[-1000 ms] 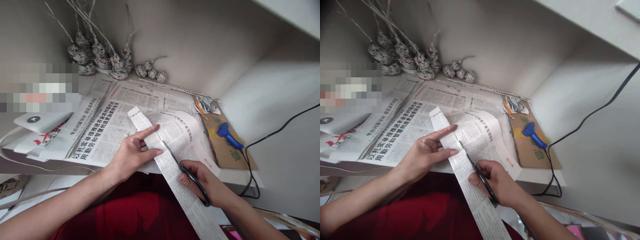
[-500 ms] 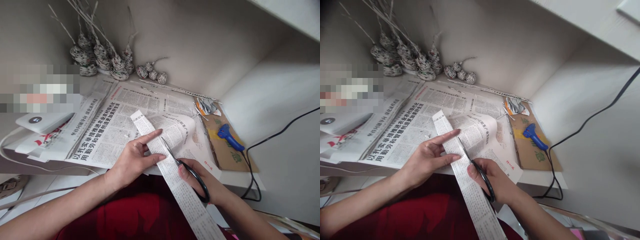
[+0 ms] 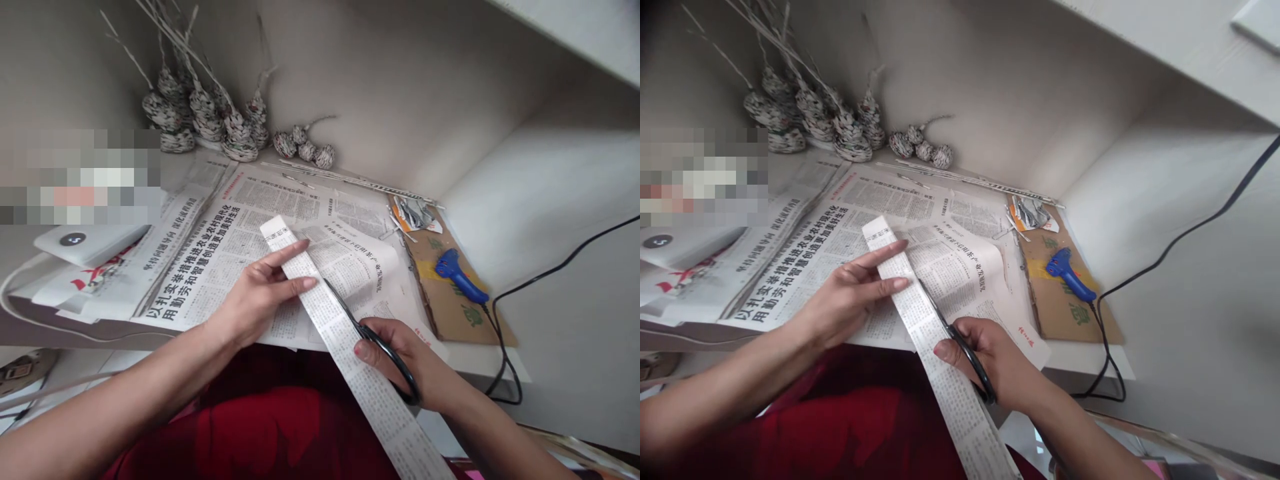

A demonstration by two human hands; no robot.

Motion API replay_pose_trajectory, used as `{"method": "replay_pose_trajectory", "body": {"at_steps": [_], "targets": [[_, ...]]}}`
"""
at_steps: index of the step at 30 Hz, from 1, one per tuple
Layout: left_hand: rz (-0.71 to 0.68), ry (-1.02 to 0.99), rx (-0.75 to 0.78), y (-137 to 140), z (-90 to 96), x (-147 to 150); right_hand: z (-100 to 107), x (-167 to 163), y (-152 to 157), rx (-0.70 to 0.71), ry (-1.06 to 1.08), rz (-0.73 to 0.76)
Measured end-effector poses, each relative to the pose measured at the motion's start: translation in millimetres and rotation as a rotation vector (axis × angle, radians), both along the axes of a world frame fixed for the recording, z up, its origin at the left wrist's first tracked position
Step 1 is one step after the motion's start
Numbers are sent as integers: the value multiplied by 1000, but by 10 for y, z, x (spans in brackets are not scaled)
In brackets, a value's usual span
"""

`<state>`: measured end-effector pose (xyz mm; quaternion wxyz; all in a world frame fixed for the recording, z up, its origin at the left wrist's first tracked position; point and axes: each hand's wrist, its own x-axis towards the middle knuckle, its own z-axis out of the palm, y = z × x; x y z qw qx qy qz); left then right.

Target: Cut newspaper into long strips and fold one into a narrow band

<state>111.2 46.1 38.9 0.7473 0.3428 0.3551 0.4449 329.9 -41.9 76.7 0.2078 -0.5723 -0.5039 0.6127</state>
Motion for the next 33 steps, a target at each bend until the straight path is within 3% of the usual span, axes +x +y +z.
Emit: {"method": "replay_pose_trajectory", "body": {"at_steps": [4,9,18,33], "targets": [[-16,-11,-14,114,16,-51,-26,62,5,54,-14,59],[5,95,140,61,44,-88,-81,49,52,146,-56,93],[49,226,353,35,121,-150,53,-154,224,275,-76,135],[14,135,296,81,60,-199,-23,-216,212,158,-2,55]]}}
